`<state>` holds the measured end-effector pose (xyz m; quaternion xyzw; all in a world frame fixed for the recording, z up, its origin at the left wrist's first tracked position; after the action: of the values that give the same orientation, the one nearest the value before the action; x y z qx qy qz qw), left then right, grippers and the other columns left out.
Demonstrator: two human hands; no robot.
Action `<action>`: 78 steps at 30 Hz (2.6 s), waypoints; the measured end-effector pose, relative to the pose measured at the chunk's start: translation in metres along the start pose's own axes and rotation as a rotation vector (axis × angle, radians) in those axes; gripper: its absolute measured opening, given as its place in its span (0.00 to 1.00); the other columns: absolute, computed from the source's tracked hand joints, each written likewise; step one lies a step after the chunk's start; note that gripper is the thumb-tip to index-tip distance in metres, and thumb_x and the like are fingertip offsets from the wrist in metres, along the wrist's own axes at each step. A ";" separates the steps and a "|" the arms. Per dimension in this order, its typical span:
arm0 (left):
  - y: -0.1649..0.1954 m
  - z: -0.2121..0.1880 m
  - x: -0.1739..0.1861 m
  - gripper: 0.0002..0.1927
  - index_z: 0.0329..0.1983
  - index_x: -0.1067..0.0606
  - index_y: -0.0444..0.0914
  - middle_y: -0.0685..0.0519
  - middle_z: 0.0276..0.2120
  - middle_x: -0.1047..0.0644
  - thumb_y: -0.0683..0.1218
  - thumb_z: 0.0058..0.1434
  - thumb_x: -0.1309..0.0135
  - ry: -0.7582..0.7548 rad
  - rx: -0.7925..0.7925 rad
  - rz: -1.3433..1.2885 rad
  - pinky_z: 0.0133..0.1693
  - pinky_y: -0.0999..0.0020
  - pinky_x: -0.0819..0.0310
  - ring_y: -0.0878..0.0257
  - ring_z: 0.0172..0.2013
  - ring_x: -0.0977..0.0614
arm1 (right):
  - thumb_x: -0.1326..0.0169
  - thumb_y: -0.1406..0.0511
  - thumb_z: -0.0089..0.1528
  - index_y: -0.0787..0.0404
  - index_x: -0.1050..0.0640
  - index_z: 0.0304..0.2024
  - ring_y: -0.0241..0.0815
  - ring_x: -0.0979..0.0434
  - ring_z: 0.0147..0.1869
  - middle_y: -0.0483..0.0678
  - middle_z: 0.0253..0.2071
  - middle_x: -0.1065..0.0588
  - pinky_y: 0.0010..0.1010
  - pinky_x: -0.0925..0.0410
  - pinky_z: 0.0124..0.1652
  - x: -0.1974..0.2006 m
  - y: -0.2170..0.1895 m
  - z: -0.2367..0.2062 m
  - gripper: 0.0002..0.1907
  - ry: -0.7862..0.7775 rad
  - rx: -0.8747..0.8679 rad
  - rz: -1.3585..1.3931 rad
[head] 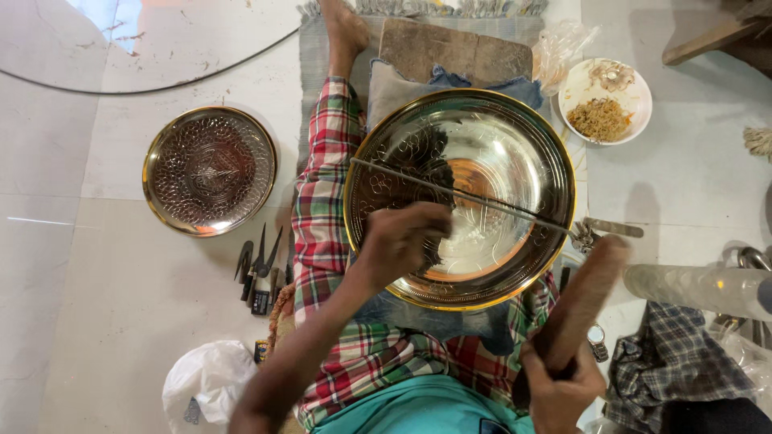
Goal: The person uses a hammer and a metal tool to engrave a decorative pattern onto a large silver tray. They repeatedly strike the tool to create indentations in the metal surface, working on different sections of the tray throughout the clip.
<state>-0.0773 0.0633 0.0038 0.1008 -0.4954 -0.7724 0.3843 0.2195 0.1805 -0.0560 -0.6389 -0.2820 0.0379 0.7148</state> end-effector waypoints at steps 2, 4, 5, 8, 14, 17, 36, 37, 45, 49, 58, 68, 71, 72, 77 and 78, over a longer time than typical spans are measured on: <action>0.009 -0.023 0.027 0.13 0.44 0.22 0.36 0.50 0.38 0.16 0.29 0.70 0.53 0.301 -0.008 0.137 0.39 0.71 0.16 0.63 0.38 0.11 | 0.36 0.74 0.57 0.71 0.20 0.48 0.40 0.19 0.38 0.53 0.39 0.19 0.28 0.26 0.41 -0.005 0.003 0.022 0.16 -0.006 -0.087 0.199; 0.013 -0.039 0.041 0.11 0.45 0.24 0.33 0.49 0.37 0.17 0.28 0.70 0.55 0.442 0.037 0.116 0.38 0.73 0.15 0.64 0.37 0.12 | 0.35 0.74 0.60 0.71 0.20 0.48 0.38 0.19 0.37 0.52 0.39 0.19 0.27 0.26 0.40 -0.014 0.002 0.057 0.14 0.026 -0.105 0.317; 0.014 -0.046 0.047 0.11 0.45 0.25 0.32 0.48 0.37 0.17 0.28 0.70 0.56 0.514 0.069 0.105 0.37 0.73 0.15 0.64 0.36 0.13 | 0.35 0.74 0.61 0.70 0.20 0.48 0.38 0.20 0.37 0.53 0.40 0.20 0.26 0.26 0.39 -0.016 0.001 0.075 0.13 0.054 -0.093 0.325; 0.015 -0.044 0.047 0.11 0.47 0.26 0.29 0.46 0.38 0.18 0.28 0.69 0.57 0.535 0.018 0.053 0.39 0.71 0.13 0.62 0.40 0.13 | 0.36 0.77 0.62 0.70 0.23 0.44 0.38 0.20 0.38 0.52 0.40 0.21 0.27 0.27 0.39 -0.029 -0.008 0.116 0.10 0.048 0.037 0.458; -0.004 -0.032 0.056 0.09 0.40 0.22 0.32 0.49 0.33 0.16 0.28 0.64 0.49 0.622 0.104 0.131 0.23 0.77 0.27 0.71 0.24 0.20 | 0.39 0.78 0.60 0.67 0.25 0.44 0.36 0.23 0.33 0.48 0.36 0.23 0.26 0.28 0.35 -0.035 -0.010 0.120 0.13 0.032 0.042 0.415; -0.008 -0.019 0.064 0.08 0.41 0.23 0.33 0.51 0.33 0.18 0.29 0.66 0.49 0.511 0.044 -0.034 0.25 0.77 0.25 0.73 0.26 0.20 | 0.38 0.78 0.60 0.68 0.25 0.43 0.35 0.23 0.35 0.47 0.37 0.23 0.25 0.29 0.37 -0.039 -0.002 0.102 0.11 -0.015 -0.007 0.472; 0.008 -0.013 0.060 0.10 0.49 0.25 0.36 0.49 0.32 0.17 0.33 0.67 0.51 0.489 0.136 -0.075 0.33 0.71 0.15 0.65 0.31 0.13 | 0.41 0.79 0.57 0.74 0.26 0.51 0.40 0.20 0.36 0.59 0.56 0.20 0.29 0.25 0.35 -0.047 -0.032 0.166 0.19 -0.163 -0.021 0.544; 0.016 -0.025 0.045 0.11 0.47 0.24 0.36 0.50 0.29 0.17 0.33 0.66 0.52 0.488 0.172 -0.033 0.33 0.70 0.16 0.66 0.29 0.13 | 0.40 0.79 0.57 0.74 0.25 0.52 0.40 0.19 0.37 0.58 0.53 0.20 0.29 0.23 0.36 -0.046 -0.021 0.157 0.20 -0.091 -0.059 0.479; 0.039 -0.060 -0.021 0.15 0.50 0.24 0.28 0.46 0.35 0.18 0.31 0.60 0.53 0.519 0.517 0.045 0.46 0.67 0.13 0.57 0.39 0.12 | 0.38 0.77 0.63 0.77 0.22 0.51 0.37 0.21 0.44 0.54 0.43 0.21 0.26 0.27 0.47 -0.001 -0.021 0.083 0.15 -0.032 0.187 0.126; 0.045 -0.060 -0.026 0.08 0.45 0.26 0.29 0.44 0.36 0.18 0.31 0.64 0.50 0.467 0.459 0.316 0.40 0.67 0.16 0.57 0.38 0.12 | 0.37 0.73 0.60 0.75 0.23 0.60 0.34 0.21 0.44 0.53 0.42 0.21 0.27 0.27 0.48 0.002 -0.059 0.080 0.24 -0.165 0.245 -0.059; 0.042 -0.067 -0.032 0.21 0.51 0.27 0.32 0.42 0.37 0.18 0.28 0.54 0.52 0.418 0.416 0.464 0.41 0.64 0.15 0.52 0.40 0.12 | 0.37 0.73 0.46 0.48 0.23 0.62 0.41 0.19 0.38 0.48 0.49 0.20 0.36 0.24 0.35 -0.062 -0.164 0.103 0.40 -0.638 0.492 -0.550; 0.029 -0.082 -0.037 0.24 0.54 0.28 0.35 0.43 0.35 0.17 0.31 0.53 0.51 0.403 0.449 0.546 0.36 0.59 0.18 0.49 0.37 0.13 | 0.35 0.71 0.45 0.33 0.26 0.65 0.41 0.23 0.28 0.42 0.49 0.22 0.33 0.28 0.22 -0.098 -0.189 0.112 0.46 -0.954 0.844 -0.797; 0.028 -0.082 -0.037 0.24 0.55 0.29 0.35 0.42 0.34 0.17 0.32 0.53 0.49 0.368 0.436 0.533 0.35 0.59 0.18 0.48 0.36 0.13 | 0.38 0.73 0.46 0.41 0.28 0.66 0.39 0.22 0.30 0.43 0.48 0.21 0.27 0.30 0.22 -0.092 -0.189 0.113 0.45 -0.870 0.768 -0.629; 0.027 -0.081 -0.036 0.25 0.55 0.29 0.35 0.42 0.34 0.17 0.32 0.53 0.49 0.355 0.436 0.525 0.34 0.59 0.18 0.48 0.35 0.13 | 0.38 0.72 0.45 0.39 0.27 0.65 0.40 0.23 0.29 0.42 0.48 0.21 0.29 0.30 0.23 -0.091 -0.188 0.109 0.45 -0.866 0.820 -0.675; 0.019 -0.070 -0.030 0.25 0.56 0.28 0.36 0.43 0.35 0.17 0.31 0.53 0.50 0.164 0.394 0.481 0.36 0.60 0.17 0.51 0.36 0.12 | 0.42 0.73 0.49 0.43 0.30 0.69 0.35 0.23 0.31 0.41 0.48 0.22 0.27 0.28 0.32 -0.064 -0.168 0.112 0.44 -0.791 0.425 -0.208; 0.018 -0.066 -0.029 0.24 0.55 0.28 0.38 0.44 0.36 0.17 0.31 0.54 0.50 0.116 0.366 0.491 0.37 0.60 0.16 0.52 0.37 0.12 | 0.41 0.72 0.49 0.40 0.29 0.69 0.35 0.22 0.31 0.41 0.50 0.22 0.28 0.28 0.29 -0.062 -0.157 0.109 0.44 -0.816 0.420 -0.410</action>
<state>-0.0134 0.0340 -0.0194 0.0898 -0.6130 -0.5474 0.5625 0.0700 0.2239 0.0714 -0.3457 -0.6445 0.1995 0.6522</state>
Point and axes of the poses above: each hand's wrist, its own z-axis towards the middle knuckle, its own x-axis out of the back of the hand, y = z × x, the point moved 6 cm from there along z, towards the middle knuckle
